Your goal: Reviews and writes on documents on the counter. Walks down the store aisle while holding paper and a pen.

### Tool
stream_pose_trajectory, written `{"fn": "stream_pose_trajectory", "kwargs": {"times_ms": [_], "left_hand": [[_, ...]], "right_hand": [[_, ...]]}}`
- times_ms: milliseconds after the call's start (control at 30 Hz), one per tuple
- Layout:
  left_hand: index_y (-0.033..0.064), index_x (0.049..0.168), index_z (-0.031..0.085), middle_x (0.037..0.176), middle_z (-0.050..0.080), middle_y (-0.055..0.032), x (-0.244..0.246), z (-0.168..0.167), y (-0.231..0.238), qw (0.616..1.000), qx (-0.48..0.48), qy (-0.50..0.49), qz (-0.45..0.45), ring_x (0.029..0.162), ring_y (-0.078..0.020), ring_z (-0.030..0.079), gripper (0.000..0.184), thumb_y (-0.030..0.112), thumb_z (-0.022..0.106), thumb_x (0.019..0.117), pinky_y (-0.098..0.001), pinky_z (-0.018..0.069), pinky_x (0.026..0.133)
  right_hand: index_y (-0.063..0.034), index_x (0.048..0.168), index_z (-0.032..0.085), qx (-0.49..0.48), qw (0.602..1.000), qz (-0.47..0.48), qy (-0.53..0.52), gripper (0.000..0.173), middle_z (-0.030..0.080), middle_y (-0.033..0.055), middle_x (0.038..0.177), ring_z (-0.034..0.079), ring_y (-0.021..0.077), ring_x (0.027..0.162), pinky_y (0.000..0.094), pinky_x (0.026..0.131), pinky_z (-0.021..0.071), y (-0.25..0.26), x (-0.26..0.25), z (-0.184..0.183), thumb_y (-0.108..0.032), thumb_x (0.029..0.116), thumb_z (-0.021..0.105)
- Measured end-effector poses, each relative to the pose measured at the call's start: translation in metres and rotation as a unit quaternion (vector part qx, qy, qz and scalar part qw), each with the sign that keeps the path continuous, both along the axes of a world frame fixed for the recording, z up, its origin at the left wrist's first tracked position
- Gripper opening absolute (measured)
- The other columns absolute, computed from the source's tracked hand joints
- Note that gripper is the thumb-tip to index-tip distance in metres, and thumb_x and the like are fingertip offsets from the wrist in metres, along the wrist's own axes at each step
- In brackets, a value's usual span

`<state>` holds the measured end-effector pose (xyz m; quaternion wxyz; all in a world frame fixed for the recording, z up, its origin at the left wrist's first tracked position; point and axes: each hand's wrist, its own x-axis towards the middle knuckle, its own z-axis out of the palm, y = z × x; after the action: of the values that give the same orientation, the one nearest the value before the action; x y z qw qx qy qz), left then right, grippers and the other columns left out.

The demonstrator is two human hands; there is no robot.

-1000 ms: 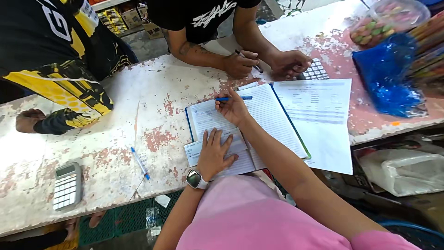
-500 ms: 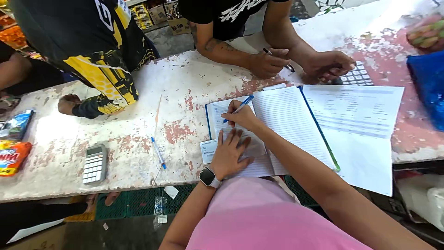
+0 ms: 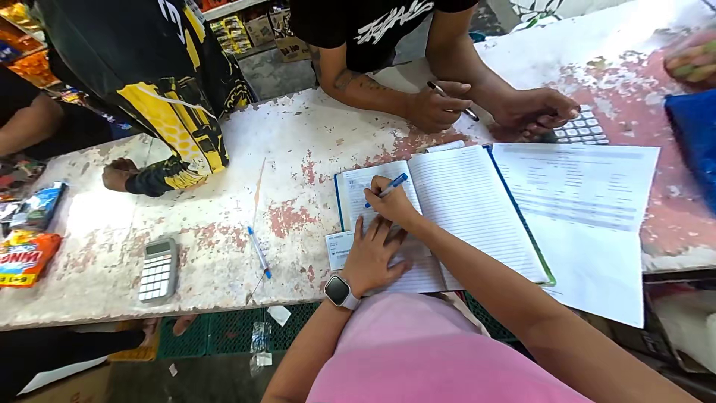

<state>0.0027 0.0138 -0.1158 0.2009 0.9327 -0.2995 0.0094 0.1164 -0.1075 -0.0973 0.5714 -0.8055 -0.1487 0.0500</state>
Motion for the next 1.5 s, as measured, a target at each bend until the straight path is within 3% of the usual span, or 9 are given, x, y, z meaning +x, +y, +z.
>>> {"fn": "stream_pose_trajectory", "kwargs": {"times_ms": [100, 633, 900, 1100, 1267, 1367, 1500], "left_hand": [[0.0214, 0.147, 0.057, 0.155, 0.048, -0.0186, 0.000, 0.000, 0.000, 1.000, -0.001, -0.001, 0.001, 0.147, -0.0404, 0.040, 0.063, 0.061, 0.048, 0.0991, -0.0727, 0.0200, 0.117], [0.0201, 0.146, 0.058, 0.154, 0.049, -0.0190, 0.001, 0.001, -0.001, 1.000, -0.007, -0.008, 0.002, 0.146, -0.0407, 0.041, 0.062, 0.060, 0.048, 0.0992, -0.0724, 0.0203, 0.118], [0.0209, 0.143, 0.061, 0.153, 0.050, -0.0187, -0.001, 0.002, -0.001, 1.000, -0.009, -0.008, 0.006, 0.146, -0.0403, 0.041, 0.060, 0.059, 0.053, 0.0975, -0.0718, 0.0206, 0.118], [0.0192, 0.143, 0.061, 0.152, 0.051, -0.0192, -0.002, 0.003, -0.001, 1.000, -0.010, -0.012, 0.005, 0.146, -0.0407, 0.042, 0.061, 0.059, 0.052, 0.0979, -0.0722, 0.0211, 0.117], [0.0207, 0.145, 0.059, 0.154, 0.049, -0.0174, -0.001, 0.002, -0.001, 1.000, -0.003, -0.003, 0.004, 0.146, -0.0396, 0.040, 0.061, 0.059, 0.052, 0.0977, -0.0716, 0.0207, 0.118], [0.0205, 0.144, 0.060, 0.154, 0.050, -0.0166, -0.001, 0.002, -0.001, 1.000, 0.001, -0.007, 0.005, 0.146, -0.0393, 0.041, 0.061, 0.060, 0.051, 0.0978, -0.0712, 0.0215, 0.118], [0.0197, 0.143, 0.061, 0.153, 0.050, -0.0171, -0.001, 0.002, -0.001, 1.000, 0.003, -0.013, 0.004, 0.146, -0.0400, 0.041, 0.062, 0.061, 0.050, 0.0983, -0.0715, 0.0229, 0.117]], "right_hand": [[0.0003, 0.075, 0.050, 0.008, 1.000, -0.003, 0.004, 0.023, 0.049, 0.0035, 0.060, 0.051, 0.0071, 0.050, 0.0219, 0.052, 0.0478, 0.000, 0.001, 0.000, -0.002, 0.0951, 0.062], [-0.0031, 0.070, 0.045, 0.016, 0.999, -0.016, -0.038, 0.027, 0.043, 0.0002, 0.058, 0.043, 0.0043, 0.051, 0.0192, 0.051, 0.0381, 0.000, 0.002, -0.003, 0.001, 0.0918, 0.059], [0.0021, 0.074, 0.052, -0.007, 0.999, -0.026, -0.042, 0.021, 0.046, 0.0011, 0.064, 0.043, 0.0030, 0.058, 0.0181, 0.057, 0.0376, 0.000, -0.001, -0.003, -0.004, 0.0933, 0.056], [0.0005, 0.072, 0.051, -0.003, 0.998, -0.034, -0.044, 0.020, 0.045, -0.0004, 0.062, 0.042, 0.0017, 0.057, 0.0174, 0.056, 0.0360, 0.001, -0.003, -0.002, -0.002, 0.0918, 0.056], [-0.0010, 0.082, 0.051, 0.057, 0.991, -0.043, 0.115, 0.019, 0.050, 0.0003, 0.062, 0.051, 0.0058, 0.049, 0.0213, 0.051, 0.0476, -0.012, 0.005, 0.014, -0.005, 0.0997, 0.056], [-0.0014, 0.083, 0.053, 0.042, 0.993, -0.013, 0.113, 0.020, 0.053, -0.0001, 0.060, 0.055, 0.0053, 0.048, 0.0207, 0.051, 0.0505, -0.023, 0.006, 0.016, -0.008, 0.1008, 0.057], [-0.0016, 0.087, 0.054, 0.101, 0.989, -0.011, 0.112, 0.019, 0.061, 0.0008, 0.068, 0.062, 0.0063, 0.054, 0.0218, 0.057, 0.0571, -0.024, 0.003, 0.014, -0.008, 0.0967, 0.068]]}}
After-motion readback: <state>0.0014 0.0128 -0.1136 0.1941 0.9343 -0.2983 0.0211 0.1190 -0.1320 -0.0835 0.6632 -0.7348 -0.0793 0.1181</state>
